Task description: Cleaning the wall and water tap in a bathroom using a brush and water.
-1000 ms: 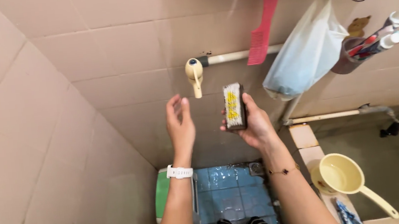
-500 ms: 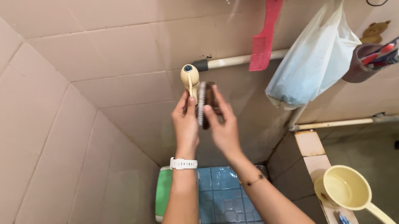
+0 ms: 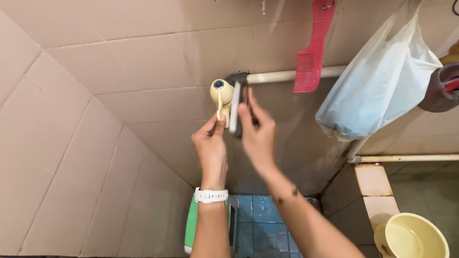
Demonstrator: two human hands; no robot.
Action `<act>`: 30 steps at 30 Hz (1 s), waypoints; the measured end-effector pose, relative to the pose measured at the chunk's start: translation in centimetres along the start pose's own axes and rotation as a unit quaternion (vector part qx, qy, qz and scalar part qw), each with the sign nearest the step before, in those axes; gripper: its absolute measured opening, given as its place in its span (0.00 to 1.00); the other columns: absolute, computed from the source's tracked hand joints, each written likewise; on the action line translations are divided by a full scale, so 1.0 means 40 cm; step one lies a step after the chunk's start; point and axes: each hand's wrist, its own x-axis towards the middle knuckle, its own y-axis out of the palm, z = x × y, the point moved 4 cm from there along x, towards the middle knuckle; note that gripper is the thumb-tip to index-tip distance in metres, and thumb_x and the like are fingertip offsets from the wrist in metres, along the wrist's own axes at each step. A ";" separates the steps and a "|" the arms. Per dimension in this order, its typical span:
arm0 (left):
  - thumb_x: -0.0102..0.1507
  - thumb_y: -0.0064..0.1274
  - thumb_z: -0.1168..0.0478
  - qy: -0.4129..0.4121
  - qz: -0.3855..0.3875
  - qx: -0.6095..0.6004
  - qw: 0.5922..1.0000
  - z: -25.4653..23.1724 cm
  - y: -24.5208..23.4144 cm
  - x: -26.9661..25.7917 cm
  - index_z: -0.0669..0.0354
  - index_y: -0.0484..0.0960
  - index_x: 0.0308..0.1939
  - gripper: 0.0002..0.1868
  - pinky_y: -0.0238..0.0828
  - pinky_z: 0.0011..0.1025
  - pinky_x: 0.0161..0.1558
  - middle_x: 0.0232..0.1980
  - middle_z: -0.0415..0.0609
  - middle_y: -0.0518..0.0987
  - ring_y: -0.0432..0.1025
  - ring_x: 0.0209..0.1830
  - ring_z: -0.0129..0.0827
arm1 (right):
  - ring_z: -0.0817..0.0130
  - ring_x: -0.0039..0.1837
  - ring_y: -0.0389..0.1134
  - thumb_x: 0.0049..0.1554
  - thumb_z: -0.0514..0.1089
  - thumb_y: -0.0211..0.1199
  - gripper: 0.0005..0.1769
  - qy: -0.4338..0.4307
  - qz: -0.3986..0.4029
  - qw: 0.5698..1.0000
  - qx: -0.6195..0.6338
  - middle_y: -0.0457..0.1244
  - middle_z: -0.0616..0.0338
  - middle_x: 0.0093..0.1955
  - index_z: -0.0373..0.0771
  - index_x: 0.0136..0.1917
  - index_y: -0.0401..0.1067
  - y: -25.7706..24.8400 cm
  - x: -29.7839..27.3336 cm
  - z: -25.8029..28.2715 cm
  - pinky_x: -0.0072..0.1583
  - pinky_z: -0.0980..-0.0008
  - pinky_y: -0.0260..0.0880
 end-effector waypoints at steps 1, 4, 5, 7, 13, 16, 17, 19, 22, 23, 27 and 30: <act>0.65 0.59 0.64 0.002 -0.001 0.001 1.000 0.004 -0.003 0.001 0.68 0.86 0.53 0.15 0.72 0.25 0.51 0.45 0.48 0.87 0.75 0.43 0.24 | 0.76 0.44 0.62 0.64 0.45 0.62 0.26 0.000 0.001 1.000 0.002 0.64 0.61 0.43 0.40 0.74 0.68 0.001 0.012 0.000 0.45 0.73 0.65; 0.65 0.60 0.65 0.024 0.002 -0.001 1.000 0.002 -0.002 0.008 0.68 0.86 0.53 0.14 0.71 0.24 0.53 0.46 0.49 0.86 0.75 0.45 0.23 | 0.79 0.45 0.61 0.64 0.44 0.62 0.23 0.020 -0.001 0.998 0.066 0.68 0.61 0.46 0.40 0.72 0.71 0.003 0.032 0.010 0.45 0.74 0.65; 0.64 0.59 0.66 0.008 0.001 -0.023 1.000 0.005 -0.002 0.008 0.68 0.87 0.53 0.14 0.73 0.25 0.51 0.45 0.48 0.86 0.75 0.43 0.24 | 0.79 0.43 0.62 0.62 0.44 0.64 0.25 0.016 0.002 0.999 0.034 0.65 0.60 0.43 0.39 0.72 0.70 0.000 0.020 0.020 0.44 0.74 0.66; 0.63 0.58 0.66 -0.011 -0.002 -0.043 0.999 0.013 -0.006 0.008 0.68 0.87 0.52 0.14 0.74 0.27 0.48 0.45 0.48 0.86 0.75 0.41 0.26 | 0.78 0.42 0.63 0.60 0.44 0.66 0.27 0.015 0.008 1.000 0.003 0.63 0.58 0.41 0.38 0.71 0.70 0.005 0.034 0.016 0.43 0.74 0.67; 0.62 0.61 0.68 -0.021 0.022 -0.056 0.998 0.008 -0.007 0.015 0.69 0.87 0.49 0.12 0.74 0.24 0.51 0.43 0.48 0.87 0.77 0.43 0.25 | 0.73 0.35 0.62 0.59 0.46 0.62 0.24 0.238 0.043 0.954 0.177 0.67 0.59 0.39 0.34 0.66 0.75 0.026 0.104 -0.015 0.33 0.69 0.66; 0.62 0.61 0.68 -0.036 0.016 -0.056 0.998 0.014 -0.011 0.024 0.70 0.88 0.48 0.12 0.74 0.25 0.48 0.43 0.47 0.87 0.77 0.41 0.26 | 0.84 0.41 0.61 0.62 0.45 0.65 0.24 0.029 0.020 0.993 0.111 0.66 0.64 0.42 0.33 0.69 0.72 0.023 0.035 -0.022 0.39 0.80 0.62; 0.62 0.62 0.67 -0.038 0.016 -0.050 0.998 0.017 -0.016 0.026 0.71 0.88 0.48 0.12 0.72 0.25 0.47 0.42 0.48 0.86 0.76 0.40 0.26 | 0.83 0.41 0.60 0.60 0.44 0.66 0.26 -0.015 -0.017 0.997 0.075 0.63 0.63 0.43 0.32 0.69 0.72 0.023 0.017 -0.027 0.39 0.80 0.63; 0.62 0.64 0.67 -0.041 0.014 -0.040 0.998 0.020 -0.024 0.029 0.72 0.89 0.48 0.12 0.71 0.25 0.45 0.42 0.48 0.86 0.75 0.39 0.26 | 0.83 0.41 0.60 0.59 0.44 0.68 0.27 -0.057 -0.054 0.996 0.040 0.61 0.63 0.43 0.31 0.69 0.71 0.026 0.036 -0.061 0.40 0.79 0.63; 0.61 0.64 0.66 -0.037 0.028 -0.058 0.997 0.017 -0.018 0.028 0.70 0.88 0.48 0.13 0.74 0.23 0.48 0.42 0.48 0.86 0.77 0.39 0.25 | 0.85 0.44 0.63 0.63 0.43 0.68 0.20 0.040 -0.009 0.991 0.124 0.70 0.68 0.47 0.32 0.66 0.75 0.033 0.120 -0.127 0.46 0.79 0.67; 0.61 0.64 0.66 -0.042 0.020 -0.060 0.997 0.015 -0.016 0.027 0.70 0.88 0.48 0.13 0.74 0.23 0.47 0.42 0.48 0.86 0.77 0.39 0.25 | 0.81 0.43 0.61 0.62 0.43 0.68 0.21 0.073 0.011 0.993 0.092 0.68 0.63 0.45 0.34 0.67 0.76 0.034 0.125 -0.124 0.44 0.78 0.64; 0.61 0.63 0.66 -0.049 -0.004 -0.057 0.997 0.000 -0.002 0.015 0.71 0.88 0.49 0.14 0.73 0.25 0.45 0.43 0.48 0.86 0.76 0.39 0.26 | 0.77 0.48 0.63 0.62 0.39 0.68 0.27 -0.034 -0.006 0.997 0.073 0.62 0.59 0.49 0.35 0.73 0.71 0.013 -0.001 -0.064 0.47 0.77 0.66; 0.61 0.63 0.67 -0.041 0.004 -0.077 0.996 0.007 0.001 0.015 0.72 0.87 0.47 0.13 0.75 0.27 0.45 0.42 0.50 0.86 0.77 0.39 0.28 | 0.78 0.55 0.66 0.62 0.41 0.66 0.29 -0.036 0.018 0.986 0.161 0.62 0.61 0.57 0.36 0.74 0.65 0.012 -0.049 -0.069 0.52 0.76 0.70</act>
